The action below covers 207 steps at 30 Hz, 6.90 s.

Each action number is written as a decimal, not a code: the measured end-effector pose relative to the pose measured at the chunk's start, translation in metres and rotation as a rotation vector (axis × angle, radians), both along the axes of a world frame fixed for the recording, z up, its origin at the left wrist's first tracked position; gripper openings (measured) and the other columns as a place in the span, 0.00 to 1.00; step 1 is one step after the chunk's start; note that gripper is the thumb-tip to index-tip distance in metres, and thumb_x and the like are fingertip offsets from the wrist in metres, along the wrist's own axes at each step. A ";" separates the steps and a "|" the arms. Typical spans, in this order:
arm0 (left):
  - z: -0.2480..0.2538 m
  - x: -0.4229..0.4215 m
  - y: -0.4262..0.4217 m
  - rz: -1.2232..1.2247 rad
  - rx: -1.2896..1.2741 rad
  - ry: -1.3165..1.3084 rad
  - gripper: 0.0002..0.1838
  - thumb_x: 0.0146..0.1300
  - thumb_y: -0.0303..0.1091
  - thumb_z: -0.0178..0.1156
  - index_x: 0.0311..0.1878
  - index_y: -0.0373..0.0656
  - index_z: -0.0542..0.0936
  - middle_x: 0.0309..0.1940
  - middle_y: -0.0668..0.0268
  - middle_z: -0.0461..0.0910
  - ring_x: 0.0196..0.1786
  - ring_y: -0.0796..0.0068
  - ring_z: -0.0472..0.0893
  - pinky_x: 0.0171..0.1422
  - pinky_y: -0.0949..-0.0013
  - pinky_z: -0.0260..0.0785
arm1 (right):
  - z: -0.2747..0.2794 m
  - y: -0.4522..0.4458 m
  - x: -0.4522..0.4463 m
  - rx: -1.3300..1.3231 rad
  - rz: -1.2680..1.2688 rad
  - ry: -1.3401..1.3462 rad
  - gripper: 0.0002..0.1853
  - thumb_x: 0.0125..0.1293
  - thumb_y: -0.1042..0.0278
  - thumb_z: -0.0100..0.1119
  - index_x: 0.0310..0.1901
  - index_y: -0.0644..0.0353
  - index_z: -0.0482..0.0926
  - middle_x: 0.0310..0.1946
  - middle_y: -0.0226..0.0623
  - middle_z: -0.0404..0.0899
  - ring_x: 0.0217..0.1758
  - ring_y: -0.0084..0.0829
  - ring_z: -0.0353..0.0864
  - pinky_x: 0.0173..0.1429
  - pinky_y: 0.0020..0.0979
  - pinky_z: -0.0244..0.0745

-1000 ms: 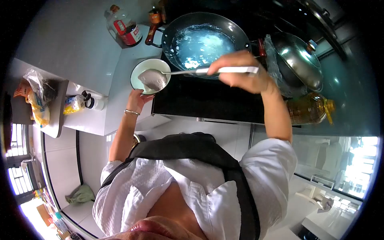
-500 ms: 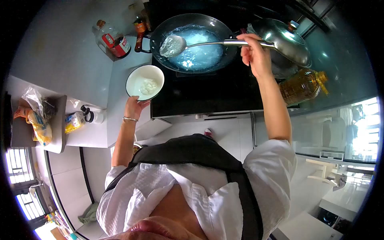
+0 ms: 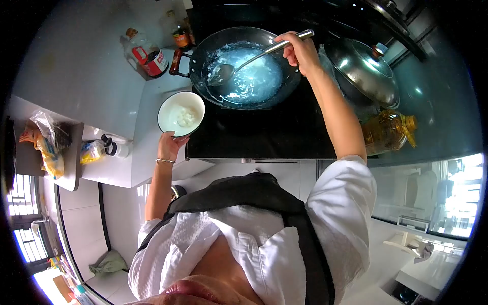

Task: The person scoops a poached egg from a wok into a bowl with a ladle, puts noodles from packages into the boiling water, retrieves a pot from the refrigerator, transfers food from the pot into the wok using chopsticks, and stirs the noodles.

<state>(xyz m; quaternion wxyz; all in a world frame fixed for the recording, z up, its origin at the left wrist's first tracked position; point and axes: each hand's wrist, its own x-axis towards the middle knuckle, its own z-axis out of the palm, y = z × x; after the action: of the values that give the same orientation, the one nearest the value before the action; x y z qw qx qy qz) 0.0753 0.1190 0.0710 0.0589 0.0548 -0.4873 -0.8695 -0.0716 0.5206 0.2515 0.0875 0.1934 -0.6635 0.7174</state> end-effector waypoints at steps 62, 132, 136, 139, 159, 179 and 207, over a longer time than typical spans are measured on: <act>-0.052 -0.038 -0.072 0.263 0.189 -0.071 0.23 0.50 0.29 0.55 0.52 0.38 0.64 0.47 0.53 0.68 0.46 0.47 0.75 0.47 0.56 0.76 | -0.005 0.070 0.118 0.302 -0.333 0.227 0.12 0.64 0.59 0.51 0.39 0.58 0.80 0.15 0.27 0.71 0.13 0.14 0.68 0.17 0.16 0.58; -0.079 0.027 -0.068 0.692 0.386 -0.138 0.33 0.48 0.43 0.62 0.55 0.45 0.59 0.45 0.57 0.61 0.44 0.55 0.73 0.49 0.55 0.68 | -0.082 0.118 0.063 -0.676 -0.284 -0.086 0.20 0.65 0.48 0.46 0.33 0.60 0.71 0.35 0.48 0.80 0.24 0.31 0.80 0.31 0.32 0.78; -0.082 0.032 -0.054 0.701 0.349 -0.186 0.31 0.49 0.43 0.61 0.55 0.44 0.61 0.45 0.57 0.61 0.43 0.55 0.73 0.49 0.54 0.68 | -0.131 0.138 0.052 -0.946 -0.328 -0.226 0.23 0.64 0.43 0.45 0.31 0.59 0.69 0.33 0.48 0.79 0.25 0.32 0.79 0.34 0.35 0.77; -0.089 0.034 -0.046 0.689 0.339 -0.196 0.30 0.49 0.42 0.61 0.54 0.43 0.62 0.45 0.57 0.61 0.45 0.54 0.73 0.49 0.55 0.70 | -0.155 0.149 0.038 -1.105 -0.341 -0.312 0.24 0.64 0.42 0.46 0.31 0.60 0.68 0.31 0.47 0.79 0.25 0.32 0.79 0.35 0.36 0.78; -0.177 0.173 0.042 0.743 0.454 -0.183 0.21 0.55 0.44 0.56 0.49 0.45 0.69 0.37 0.60 0.72 0.38 0.60 0.76 0.40 0.55 0.72 | -0.274 0.276 -0.033 -1.030 -0.342 -0.410 0.10 0.60 0.80 0.45 0.41 0.77 0.71 0.41 0.49 0.76 0.48 0.39 0.76 0.56 0.37 0.75; -0.136 0.215 -0.100 0.938 0.124 -0.122 0.17 0.62 0.47 0.54 0.25 0.46 0.68 0.12 0.70 0.65 0.13 0.74 0.69 0.18 0.68 0.70 | -0.205 0.061 0.136 -0.926 -0.137 -0.175 0.10 0.64 0.64 0.47 0.44 0.57 0.70 0.14 0.26 0.60 0.15 0.20 0.54 0.22 0.23 0.53; -0.082 0.058 -0.466 0.995 0.335 -0.094 0.07 0.59 0.26 0.47 0.39 0.35 0.69 0.16 0.59 0.73 0.13 0.68 0.74 0.17 0.64 0.72 | -0.238 -0.324 0.320 -0.034 0.086 -0.578 0.05 0.62 0.71 0.48 0.38 0.61 0.72 0.20 0.30 0.66 0.20 0.21 0.65 0.25 0.22 0.64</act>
<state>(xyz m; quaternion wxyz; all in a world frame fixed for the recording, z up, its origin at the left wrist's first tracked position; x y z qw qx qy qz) 0.1329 -0.3471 -0.0110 0.4330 0.3273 -0.2587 -0.7990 0.2488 0.1962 0.0137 -0.1325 0.0072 -0.6400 0.7569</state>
